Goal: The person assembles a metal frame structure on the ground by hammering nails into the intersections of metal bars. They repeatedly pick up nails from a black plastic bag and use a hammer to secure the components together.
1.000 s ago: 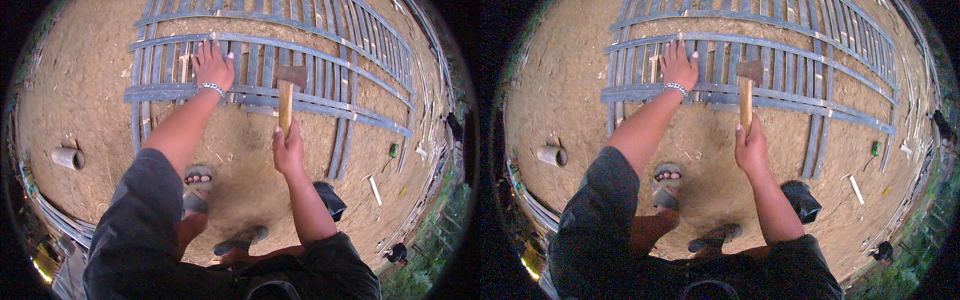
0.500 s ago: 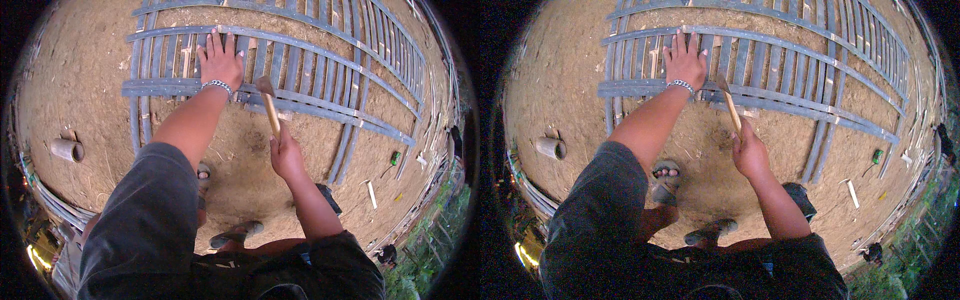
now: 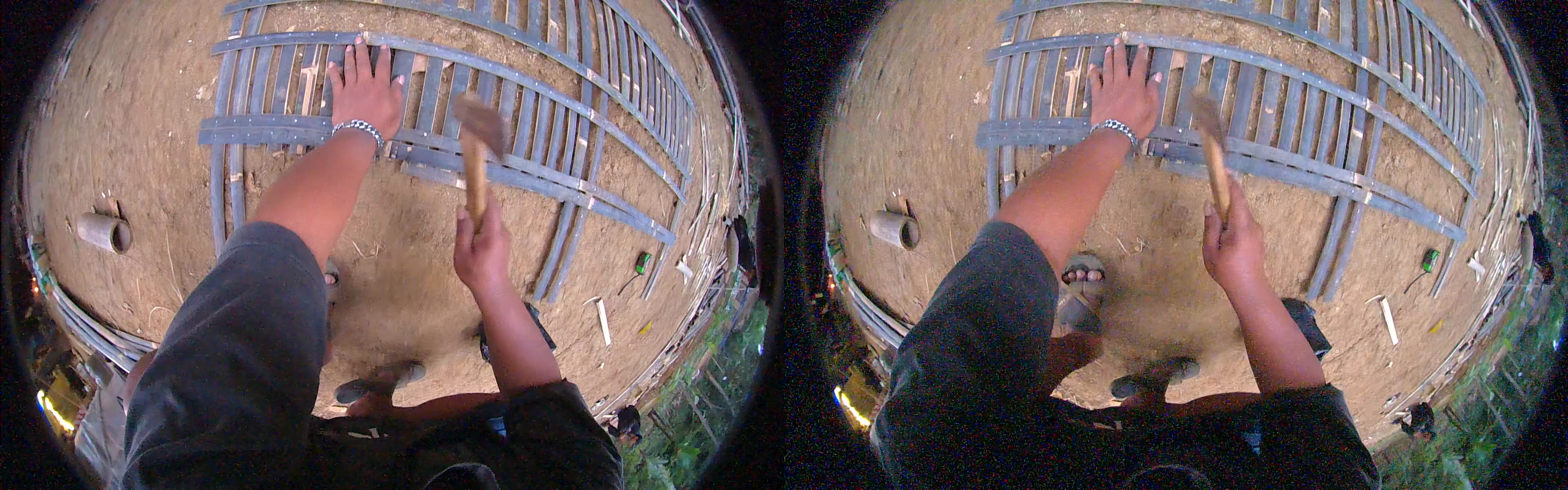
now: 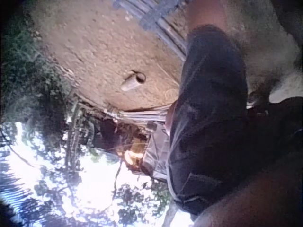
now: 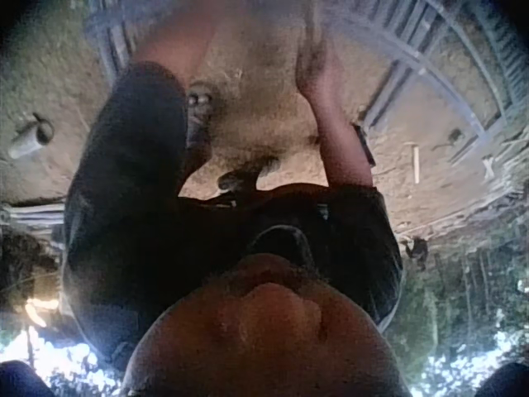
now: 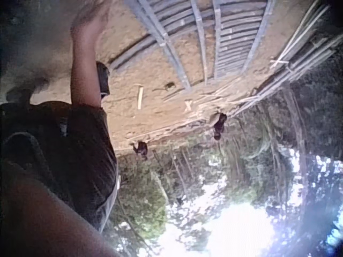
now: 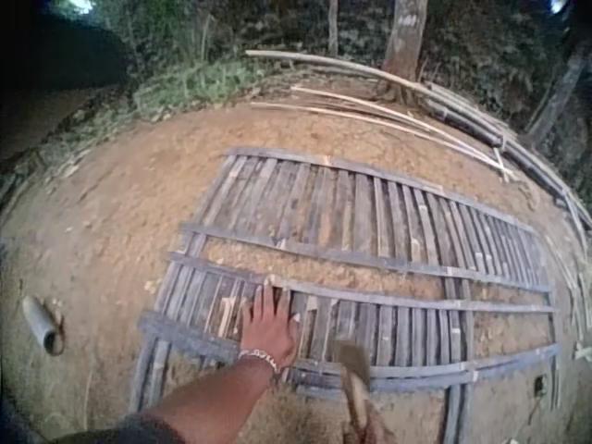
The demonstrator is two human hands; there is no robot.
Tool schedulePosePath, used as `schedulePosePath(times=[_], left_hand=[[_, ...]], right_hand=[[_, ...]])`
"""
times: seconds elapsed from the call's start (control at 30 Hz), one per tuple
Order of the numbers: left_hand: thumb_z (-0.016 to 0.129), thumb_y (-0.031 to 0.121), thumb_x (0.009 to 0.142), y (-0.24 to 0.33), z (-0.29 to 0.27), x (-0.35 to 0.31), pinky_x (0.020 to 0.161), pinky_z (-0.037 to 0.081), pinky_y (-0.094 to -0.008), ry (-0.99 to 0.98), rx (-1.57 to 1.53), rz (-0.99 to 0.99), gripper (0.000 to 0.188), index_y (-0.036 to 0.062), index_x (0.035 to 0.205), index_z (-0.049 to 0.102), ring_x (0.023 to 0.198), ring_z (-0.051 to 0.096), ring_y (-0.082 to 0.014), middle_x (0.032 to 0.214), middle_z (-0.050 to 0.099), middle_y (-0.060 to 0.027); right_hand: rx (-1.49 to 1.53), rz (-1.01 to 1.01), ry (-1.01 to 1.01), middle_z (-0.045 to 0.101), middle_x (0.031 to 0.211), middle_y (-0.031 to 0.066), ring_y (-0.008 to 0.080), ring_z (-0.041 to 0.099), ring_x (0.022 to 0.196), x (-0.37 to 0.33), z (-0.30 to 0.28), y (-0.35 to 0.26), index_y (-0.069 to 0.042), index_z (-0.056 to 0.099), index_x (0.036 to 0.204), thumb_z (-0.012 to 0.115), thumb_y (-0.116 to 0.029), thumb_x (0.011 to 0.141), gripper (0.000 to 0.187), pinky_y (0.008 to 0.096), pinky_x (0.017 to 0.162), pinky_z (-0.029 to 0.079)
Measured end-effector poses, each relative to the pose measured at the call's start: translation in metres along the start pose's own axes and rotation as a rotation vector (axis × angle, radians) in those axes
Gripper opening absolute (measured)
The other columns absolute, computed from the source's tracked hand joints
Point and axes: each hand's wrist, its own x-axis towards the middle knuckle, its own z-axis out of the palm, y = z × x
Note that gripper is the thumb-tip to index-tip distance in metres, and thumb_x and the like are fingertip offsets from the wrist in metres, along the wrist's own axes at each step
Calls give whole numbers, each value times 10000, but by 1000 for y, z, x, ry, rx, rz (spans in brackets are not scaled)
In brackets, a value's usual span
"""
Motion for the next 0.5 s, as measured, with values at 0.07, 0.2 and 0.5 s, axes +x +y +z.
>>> schedulePosePath(times=[0.07,0.2,0.5], left_hand=[[412,407,1046,2,1,1,1222,158,-607,15,-8,4,621,122,1588,308,1537,201,-402,1662,177,-245],[406,400,1050,6,-2,1,1220,161,-609,5,-13,4,611,118,1584,315,1536,202,-401,1659,185,-246],[409,399,1048,12,-4,2,1228,157,-600,-2,-14,14,607,121,1582,329,1536,211,-386,1658,207,-228]], right_hand=[[43,-65,27,665,1019,310,496,664,913,-4,-4,7,3,437,1425,596,-139,983,490,513,779,542],[-176,8,-134,664,1088,324,486,673,994,-3,10,23,-38,410,1469,599,-169,986,535,522,841,540],[241,74,80,686,1058,299,454,693,923,-17,6,41,-43,490,1408,576,-159,992,441,471,780,556]])
